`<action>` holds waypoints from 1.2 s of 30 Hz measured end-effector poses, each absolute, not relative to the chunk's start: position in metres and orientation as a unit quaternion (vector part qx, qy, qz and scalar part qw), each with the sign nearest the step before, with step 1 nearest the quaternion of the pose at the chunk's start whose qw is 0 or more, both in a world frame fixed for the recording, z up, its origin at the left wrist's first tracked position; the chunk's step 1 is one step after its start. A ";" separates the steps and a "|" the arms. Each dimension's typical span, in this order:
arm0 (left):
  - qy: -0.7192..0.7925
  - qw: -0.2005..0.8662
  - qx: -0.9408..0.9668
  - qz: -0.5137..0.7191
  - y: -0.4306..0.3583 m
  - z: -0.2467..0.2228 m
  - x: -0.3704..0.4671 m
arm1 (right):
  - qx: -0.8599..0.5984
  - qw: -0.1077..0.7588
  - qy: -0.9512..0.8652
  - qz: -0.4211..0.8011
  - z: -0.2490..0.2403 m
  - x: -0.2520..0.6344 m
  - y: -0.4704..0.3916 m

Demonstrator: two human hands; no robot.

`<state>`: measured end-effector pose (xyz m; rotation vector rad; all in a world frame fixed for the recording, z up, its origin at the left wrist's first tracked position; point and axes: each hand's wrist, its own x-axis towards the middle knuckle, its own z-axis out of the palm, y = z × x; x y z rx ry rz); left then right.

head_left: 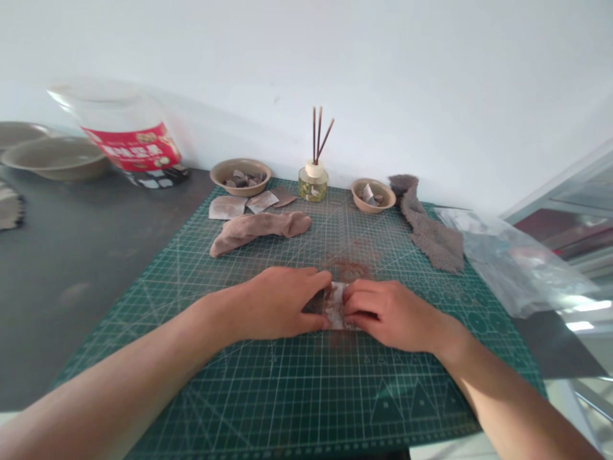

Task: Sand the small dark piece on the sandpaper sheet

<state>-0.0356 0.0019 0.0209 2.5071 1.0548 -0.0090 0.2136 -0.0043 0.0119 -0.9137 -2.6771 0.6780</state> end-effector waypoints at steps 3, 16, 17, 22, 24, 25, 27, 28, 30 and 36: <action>0.382 0.211 0.900 -0.005 0.002 0.021 -0.036 | -0.343 0.123 -0.908 0.206 0.014 0.216 -0.003; 0.381 0.207 0.901 0.001 0.001 0.025 -0.035 | -0.353 0.110 -0.906 0.205 0.017 0.211 -0.001; 0.380 0.207 0.901 0.002 0.001 0.024 -0.035 | -0.331 0.099 -0.912 0.222 0.017 0.211 -0.003; 0.374 0.211 0.903 0.010 0.002 0.023 -0.035 | -0.349 0.120 -0.906 0.206 0.016 0.211 -0.006; 0.376 0.212 0.902 0.010 0.002 0.023 -0.035 | -0.377 0.122 -0.900 0.182 0.017 0.211 -0.004; 0.377 0.212 0.902 0.009 0.002 0.023 -0.035 | -0.368 0.112 -0.904 0.187 0.017 0.211 -0.004; 0.376 0.208 0.903 0.007 0.002 0.023 -0.035 | -0.319 0.086 -0.920 0.210 0.017 0.210 -0.004; 0.374 0.207 0.904 0.007 0.002 0.024 -0.035 | -0.299 0.082 -0.926 0.217 0.017 0.208 -0.005; 0.374 0.204 0.905 0.008 0.001 0.024 -0.035 | -0.306 0.098 -0.925 0.205 0.017 0.207 -0.005; 0.378 0.207 0.902 0.004 0.001 0.025 -0.035 | -0.324 0.079 -0.914 0.230 0.020 0.211 -0.001</action>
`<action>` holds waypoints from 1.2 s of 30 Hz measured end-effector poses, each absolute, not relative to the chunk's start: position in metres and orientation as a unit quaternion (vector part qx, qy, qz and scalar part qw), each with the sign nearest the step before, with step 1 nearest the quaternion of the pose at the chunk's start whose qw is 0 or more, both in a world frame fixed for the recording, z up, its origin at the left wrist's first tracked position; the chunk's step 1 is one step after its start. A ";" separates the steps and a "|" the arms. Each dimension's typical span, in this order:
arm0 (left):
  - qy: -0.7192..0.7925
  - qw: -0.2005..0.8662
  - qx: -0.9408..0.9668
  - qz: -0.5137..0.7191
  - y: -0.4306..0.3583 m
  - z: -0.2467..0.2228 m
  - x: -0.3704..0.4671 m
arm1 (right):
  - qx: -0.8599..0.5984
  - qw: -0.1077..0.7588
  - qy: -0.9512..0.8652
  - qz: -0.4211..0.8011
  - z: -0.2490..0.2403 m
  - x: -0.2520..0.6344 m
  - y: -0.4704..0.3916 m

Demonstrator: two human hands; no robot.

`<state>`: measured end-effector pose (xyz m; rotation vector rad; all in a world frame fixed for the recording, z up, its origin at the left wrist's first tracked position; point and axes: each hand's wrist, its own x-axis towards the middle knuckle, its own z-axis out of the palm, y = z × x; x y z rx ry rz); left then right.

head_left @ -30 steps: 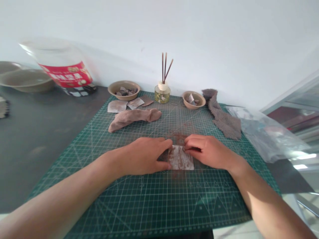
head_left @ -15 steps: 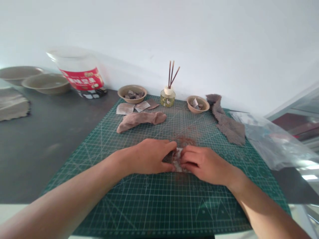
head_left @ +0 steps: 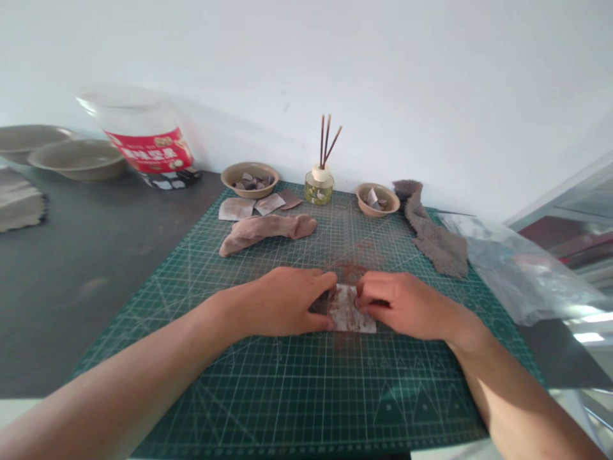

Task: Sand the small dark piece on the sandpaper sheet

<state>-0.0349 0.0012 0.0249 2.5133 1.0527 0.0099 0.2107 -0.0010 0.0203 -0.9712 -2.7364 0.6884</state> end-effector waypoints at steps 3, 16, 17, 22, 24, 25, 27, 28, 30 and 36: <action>0.382 0.211 0.900 -0.003 0.001 0.026 -0.034 | -0.294 0.089 -0.919 0.248 0.018 0.208 -0.002; 0.382 0.214 0.899 0.007 0.001 0.023 -0.036 | -0.347 0.123 -0.912 0.183 0.017 0.204 0.003; 0.381 0.212 0.900 0.008 0.001 0.023 -0.036 | -0.346 0.115 -0.913 0.186 0.017 0.206 0.004; 0.377 0.208 0.902 0.009 0.001 0.023 -0.035 | -0.318 0.104 -0.921 0.199 0.016 0.206 -0.001; 0.380 0.206 0.902 0.011 0.001 0.024 -0.035 | -0.359 0.129 -0.907 0.176 0.016 0.205 -0.002; 0.381 0.206 0.901 0.012 0.001 0.024 -0.035 | -0.371 0.132 -0.902 0.175 0.016 0.205 -0.002; 0.381 0.209 0.901 0.011 0.001 0.025 -0.035 | -0.355 0.120 -0.906 0.198 0.016 0.204 -0.002; 0.379 0.212 0.901 0.009 0.001 0.025 -0.035 | -0.335 0.110 -0.912 0.212 0.016 0.203 -0.003; 0.377 0.213 0.901 0.008 0.001 0.024 -0.035 | -0.310 0.099 -0.919 0.223 0.015 0.202 -0.004; 0.383 0.197 0.902 0.019 0.000 0.019 -0.036 | -0.368 0.111 -0.902 0.197 0.017 0.206 -0.003</action>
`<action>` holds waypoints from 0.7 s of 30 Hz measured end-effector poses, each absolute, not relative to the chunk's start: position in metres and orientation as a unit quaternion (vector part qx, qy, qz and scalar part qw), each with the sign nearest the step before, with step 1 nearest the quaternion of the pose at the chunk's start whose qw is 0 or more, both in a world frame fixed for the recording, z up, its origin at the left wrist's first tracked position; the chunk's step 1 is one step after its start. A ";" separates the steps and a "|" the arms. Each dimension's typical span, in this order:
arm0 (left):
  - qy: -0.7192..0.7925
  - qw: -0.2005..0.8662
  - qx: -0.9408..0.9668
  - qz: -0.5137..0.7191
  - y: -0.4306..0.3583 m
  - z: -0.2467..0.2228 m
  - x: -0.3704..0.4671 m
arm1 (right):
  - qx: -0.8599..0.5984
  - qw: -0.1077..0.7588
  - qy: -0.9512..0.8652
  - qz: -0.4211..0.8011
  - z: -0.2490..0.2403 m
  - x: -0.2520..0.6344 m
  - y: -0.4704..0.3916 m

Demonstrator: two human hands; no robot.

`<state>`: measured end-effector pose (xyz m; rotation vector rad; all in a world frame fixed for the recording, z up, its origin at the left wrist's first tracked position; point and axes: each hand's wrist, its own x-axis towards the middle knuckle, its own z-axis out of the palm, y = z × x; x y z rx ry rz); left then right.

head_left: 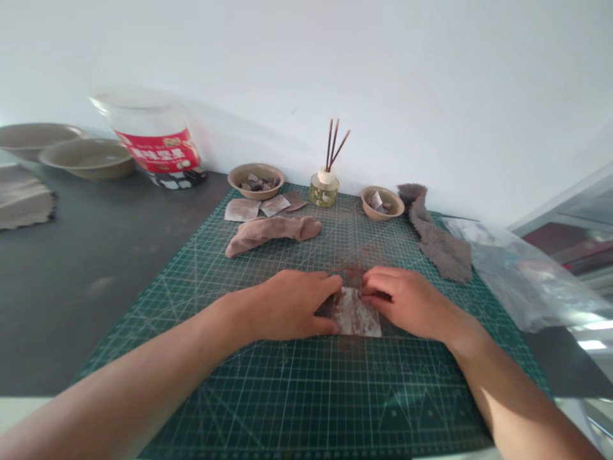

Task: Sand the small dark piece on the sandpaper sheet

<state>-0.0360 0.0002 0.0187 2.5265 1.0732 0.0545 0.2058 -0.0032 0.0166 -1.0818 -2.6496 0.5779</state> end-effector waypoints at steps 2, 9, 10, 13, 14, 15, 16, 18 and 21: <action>0.381 0.196 0.903 0.020 0.000 0.018 -0.036 | -0.325 0.099 -0.914 0.222 0.017 0.206 -0.006; 0.384 0.197 0.902 0.022 0.000 0.018 -0.036 | -0.360 0.112 -0.909 0.179 0.015 0.209 -0.005; 0.384 0.199 0.901 0.021 0.000 0.018 -0.036 | -0.338 0.105 -0.916 0.187 0.014 0.208 -0.005; 0.380 0.200 0.903 0.021 0.000 0.017 -0.036 | -0.282 0.108 -0.933 0.193 0.012 0.204 -0.005; 0.379 0.198 0.904 0.024 0.000 0.017 -0.036 | -0.293 0.117 -0.931 0.181 0.012 0.203 -0.004; 0.379 0.196 0.904 0.027 0.000 0.017 -0.036 | -0.314 0.123 -0.927 0.167 0.013 0.203 -0.003; 0.379 0.195 0.904 0.029 0.000 0.017 -0.037 | -0.335 0.123 -0.921 0.157 0.014 0.205 -0.001; 0.380 0.196 0.904 0.028 0.000 0.017 -0.037 | -0.350 0.113 -0.916 0.162 0.014 0.209 0.000; 0.378 0.201 0.904 0.020 0.000 0.017 -0.037 | -0.303 0.108 -0.926 0.196 0.011 0.211 -0.004</action>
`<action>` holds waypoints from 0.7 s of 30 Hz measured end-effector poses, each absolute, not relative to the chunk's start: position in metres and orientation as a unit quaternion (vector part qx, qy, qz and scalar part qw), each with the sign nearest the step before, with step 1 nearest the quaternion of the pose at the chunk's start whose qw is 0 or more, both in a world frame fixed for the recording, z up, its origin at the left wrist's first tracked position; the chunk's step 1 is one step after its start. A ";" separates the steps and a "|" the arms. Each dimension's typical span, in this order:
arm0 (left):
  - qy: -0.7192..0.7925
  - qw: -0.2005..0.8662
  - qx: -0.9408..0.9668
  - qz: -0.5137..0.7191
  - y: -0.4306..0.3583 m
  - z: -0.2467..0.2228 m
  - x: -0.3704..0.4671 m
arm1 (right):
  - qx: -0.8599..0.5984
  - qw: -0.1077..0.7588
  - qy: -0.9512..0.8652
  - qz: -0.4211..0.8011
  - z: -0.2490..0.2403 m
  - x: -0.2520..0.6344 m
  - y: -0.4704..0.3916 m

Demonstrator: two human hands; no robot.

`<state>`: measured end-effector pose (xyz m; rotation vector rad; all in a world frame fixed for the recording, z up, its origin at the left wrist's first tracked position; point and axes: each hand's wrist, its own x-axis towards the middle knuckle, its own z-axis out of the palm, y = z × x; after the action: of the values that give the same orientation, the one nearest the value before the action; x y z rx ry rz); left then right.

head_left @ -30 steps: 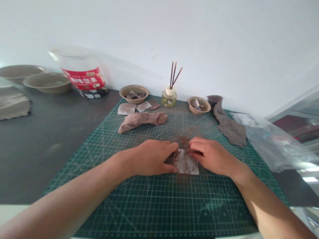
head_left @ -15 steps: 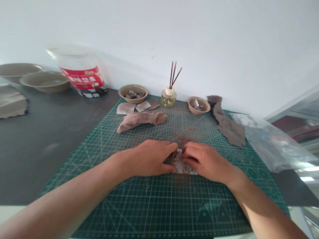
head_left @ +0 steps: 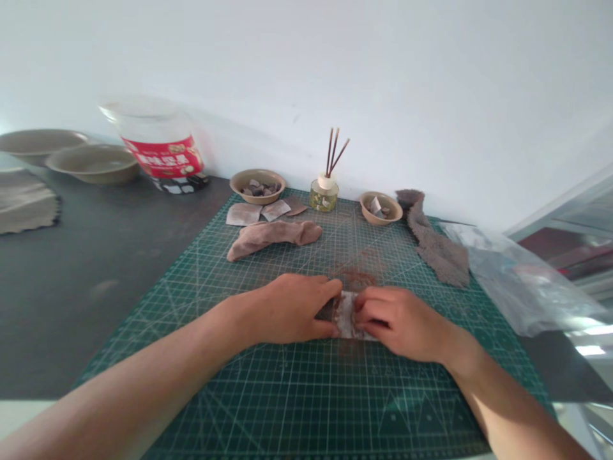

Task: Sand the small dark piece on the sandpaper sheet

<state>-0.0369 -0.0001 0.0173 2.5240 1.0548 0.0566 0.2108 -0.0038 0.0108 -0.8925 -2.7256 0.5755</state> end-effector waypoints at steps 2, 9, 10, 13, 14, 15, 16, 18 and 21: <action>0.379 0.197 0.904 0.021 0.000 0.017 -0.037 | -0.292 0.122 -0.929 0.192 0.008 0.209 -0.005; 0.381 0.194 0.903 0.031 -0.001 0.016 -0.037 | -0.322 0.117 -0.906 0.248 0.018 0.214 -0.002; 0.381 0.193 0.903 0.034 -0.001 0.016 -0.037 | -0.302 0.118 -0.904 0.280 0.019 0.215 -0.005; 0.381 0.186 0.905 0.042 -0.002 0.018 -0.038 | -0.308 0.185 -0.878 0.315 0.018 0.219 -0.008; 0.381 0.185 0.905 0.046 -0.002 0.018 -0.038 | -0.334 0.226 -0.860 0.314 0.017 0.221 -0.006; 0.381 0.186 0.904 0.055 -0.002 0.018 -0.038 | -0.363 0.270 -0.832 0.320 0.016 0.223 -0.003; 0.381 0.188 0.903 0.070 -0.001 0.017 -0.037 | -0.388 0.317 -0.794 0.345 0.014 0.225 0.001; 0.381 0.187 0.899 0.108 0.001 0.015 -0.033 | -0.407 0.396 -0.704 0.427 0.009 0.228 0.009; 0.385 0.166 0.894 0.155 0.006 0.010 -0.022 | -0.373 0.447 -0.617 0.530 0.002 0.227 0.017</action>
<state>-0.0224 0.0059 0.0099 2.5466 1.0971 0.4420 0.2273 0.0170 0.0023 -0.9240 -1.5282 1.3117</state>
